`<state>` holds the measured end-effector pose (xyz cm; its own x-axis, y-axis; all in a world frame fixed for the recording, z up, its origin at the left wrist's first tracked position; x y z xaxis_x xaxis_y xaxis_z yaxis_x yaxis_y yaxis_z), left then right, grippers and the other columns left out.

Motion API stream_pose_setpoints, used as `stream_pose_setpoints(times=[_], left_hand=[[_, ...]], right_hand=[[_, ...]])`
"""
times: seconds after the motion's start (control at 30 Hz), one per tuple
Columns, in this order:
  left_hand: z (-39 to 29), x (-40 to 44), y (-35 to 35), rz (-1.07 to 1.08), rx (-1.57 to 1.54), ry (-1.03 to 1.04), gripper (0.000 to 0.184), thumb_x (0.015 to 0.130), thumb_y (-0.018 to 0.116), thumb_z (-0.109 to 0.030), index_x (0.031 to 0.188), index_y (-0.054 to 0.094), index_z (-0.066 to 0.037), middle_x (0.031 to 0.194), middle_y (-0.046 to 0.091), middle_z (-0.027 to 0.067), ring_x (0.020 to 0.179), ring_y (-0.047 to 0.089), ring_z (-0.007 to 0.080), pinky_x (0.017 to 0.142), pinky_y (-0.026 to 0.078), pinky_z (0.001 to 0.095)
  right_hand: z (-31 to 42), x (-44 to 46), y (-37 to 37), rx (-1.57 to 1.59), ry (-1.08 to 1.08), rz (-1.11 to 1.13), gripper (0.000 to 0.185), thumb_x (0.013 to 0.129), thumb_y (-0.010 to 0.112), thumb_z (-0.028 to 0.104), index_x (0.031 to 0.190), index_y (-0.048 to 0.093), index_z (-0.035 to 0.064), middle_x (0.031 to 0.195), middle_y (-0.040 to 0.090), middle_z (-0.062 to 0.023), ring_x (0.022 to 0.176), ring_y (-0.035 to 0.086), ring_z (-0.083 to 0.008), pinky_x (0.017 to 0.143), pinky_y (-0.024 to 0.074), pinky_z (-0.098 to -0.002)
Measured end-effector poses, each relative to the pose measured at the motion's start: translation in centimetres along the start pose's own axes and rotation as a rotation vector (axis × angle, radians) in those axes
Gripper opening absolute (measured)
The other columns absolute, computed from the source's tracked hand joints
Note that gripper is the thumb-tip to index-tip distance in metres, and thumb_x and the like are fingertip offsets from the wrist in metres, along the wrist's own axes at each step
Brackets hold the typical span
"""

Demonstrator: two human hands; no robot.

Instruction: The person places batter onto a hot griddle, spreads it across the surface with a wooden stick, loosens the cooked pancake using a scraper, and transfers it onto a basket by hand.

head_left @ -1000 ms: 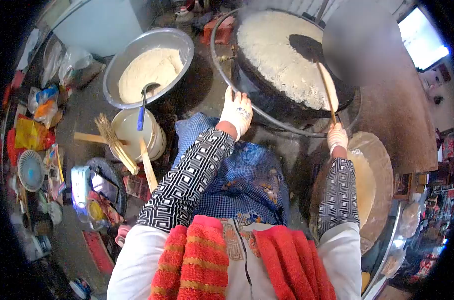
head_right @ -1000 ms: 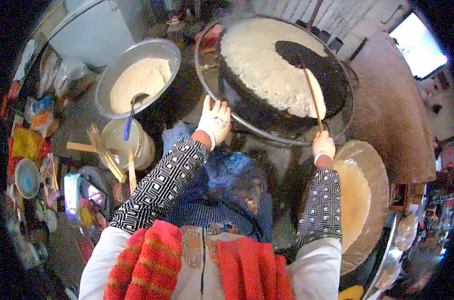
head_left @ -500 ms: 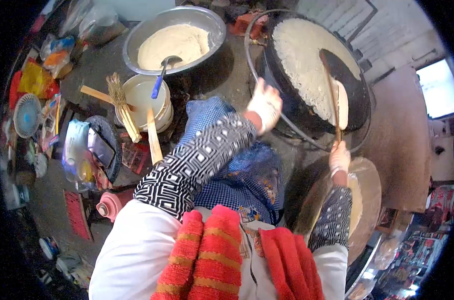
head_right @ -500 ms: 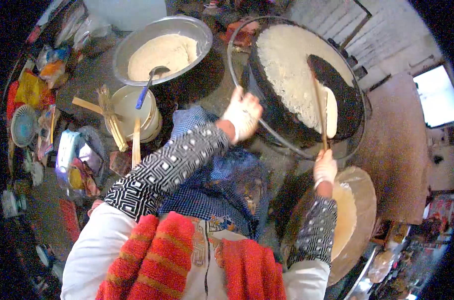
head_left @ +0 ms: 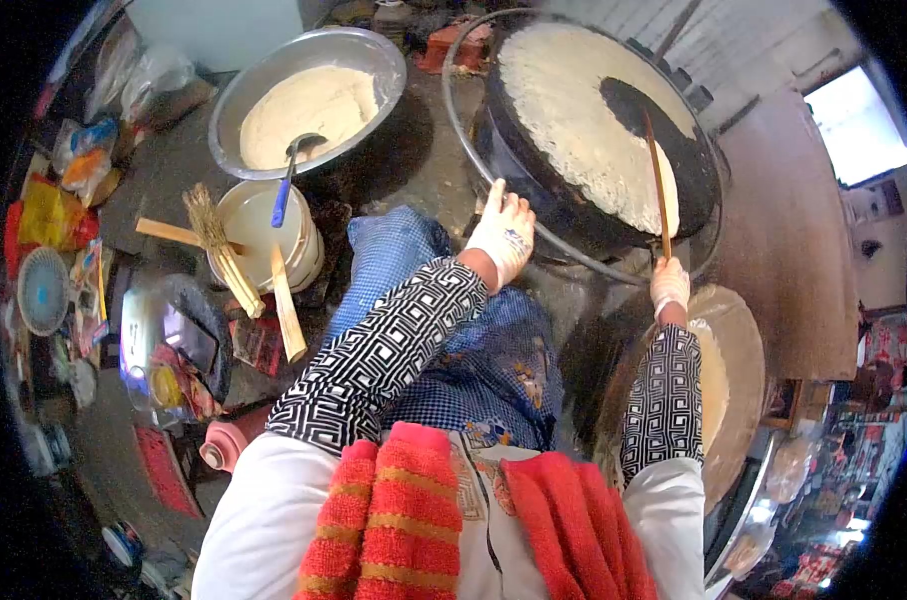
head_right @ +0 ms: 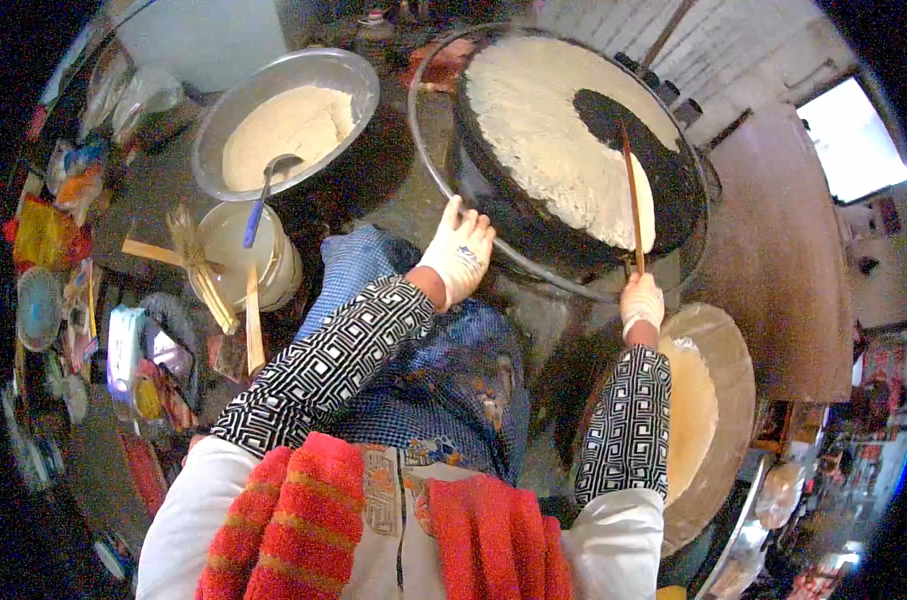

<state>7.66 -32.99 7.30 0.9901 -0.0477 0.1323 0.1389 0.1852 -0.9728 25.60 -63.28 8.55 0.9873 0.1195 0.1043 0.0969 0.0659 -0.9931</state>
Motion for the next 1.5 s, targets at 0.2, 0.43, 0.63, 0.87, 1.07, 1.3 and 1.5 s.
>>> stream_pose_setpoints(times=[0.2,0.43,0.63,0.87,1.07,1.3,1.5], left_hand=[[1.2,0.6,0.5,0.066,-0.055,-0.079,0.043,0.096,0.043,-0.015,0.134,0.053,0.001,0.141,0.053,0.0166,0.136,0.043,0.0311,0.118,0.012,0.0625],[3.8,1.8,0.5,0.068,-0.069,-0.141,0.040,0.093,0.047,-0.016,0.129,0.057,0.000,0.137,0.054,0.0172,0.134,0.046,0.0300,0.117,0.011,0.0642],[5.1,1.4,-0.6,0.125,-0.023,-0.181,0.042,0.094,0.046,-0.019,0.131,0.056,-0.002,0.141,0.052,0.0149,0.134,0.045,0.0302,0.116,0.010,0.0659],[7.2,2.7,-1.7,0.259,-0.045,-0.275,0.046,0.097,0.047,-0.014,0.141,0.050,-0.001,0.149,0.045,0.0164,0.140,0.038,0.0341,0.115,0.010,0.0686],[1.8,1.6,-2.7,0.089,-0.176,-0.075,0.046,0.090,0.055,-0.027,0.128,0.058,-0.002,0.136,0.055,0.0137,0.133,0.045,0.0305,0.113,0.016,0.0695],[-1.2,-0.2,-1.2,0.024,-0.050,0.005,0.049,0.096,0.038,-0.014,0.140,0.047,0.004,0.146,0.048,0.0188,0.138,0.041,0.0326,0.116,0.012,0.0675],[0.2,0.4,-0.5,0.030,0.003,-0.008,0.046,0.096,0.037,-0.011,0.137,0.049,0.004,0.144,0.051,0.0186,0.136,0.044,0.0332,0.116,0.012,0.0680]], right_hand=[[0.0,-4.0,1.9,0.056,-0.125,0.005,0.033,0.100,0.047,0.038,0.103,0.058,0.0076,0.078,0.066,-0.0272,0.077,0.065,-0.0457,0.071,0.0504,-0.0567],[1.5,-1.2,-1.1,-0.087,-0.093,-0.038,0.032,0.100,0.047,0.036,0.104,0.059,0.0063,0.087,0.068,-0.0269,0.083,0.066,-0.0452,0.075,0.0505,-0.0546],[0.9,0.4,-0.7,-0.063,-0.034,-0.025,0.029,0.100,0.047,0.034,0.105,0.058,0.0068,0.085,0.067,-0.0267,0.086,0.066,-0.0458,0.077,0.0504,-0.0547],[-0.3,-0.5,0.0,-0.061,0.010,-0.006,0.036,0.102,0.044,0.038,0.100,0.057,0.0041,0.089,0.067,-0.0264,0.089,0.064,-0.0450,0.079,0.0501,-0.0541],[0.6,-3.5,2.9,0.237,-0.147,0.035,0.033,0.098,0.048,0.041,0.093,0.058,0.0105,0.079,0.065,-0.0280,0.077,0.064,-0.0485,0.071,0.0510,-0.0566],[1.7,-2.7,-2.3,-0.029,-0.085,-0.021,0.034,0.101,0.044,0.037,0.099,0.059,0.0069,0.088,0.068,-0.0255,0.085,0.066,-0.0446,0.076,0.0511,-0.0552],[0.8,-1.5,-1.9,-0.064,-0.021,0.009,0.035,0.101,0.043,0.037,0.103,0.058,0.0052,0.092,0.068,-0.0275,0.088,0.065,-0.0465,0.078,0.0507,-0.0550]])
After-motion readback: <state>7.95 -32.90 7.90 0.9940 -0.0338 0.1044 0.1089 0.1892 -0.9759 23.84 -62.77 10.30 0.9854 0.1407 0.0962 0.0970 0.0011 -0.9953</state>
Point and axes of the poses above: each hand's wrist, its own x-axis towards the middle knuckle, its own y-axis out of the palm, z = x × y, the point moved 1 cm from there along x, towards the middle knuckle
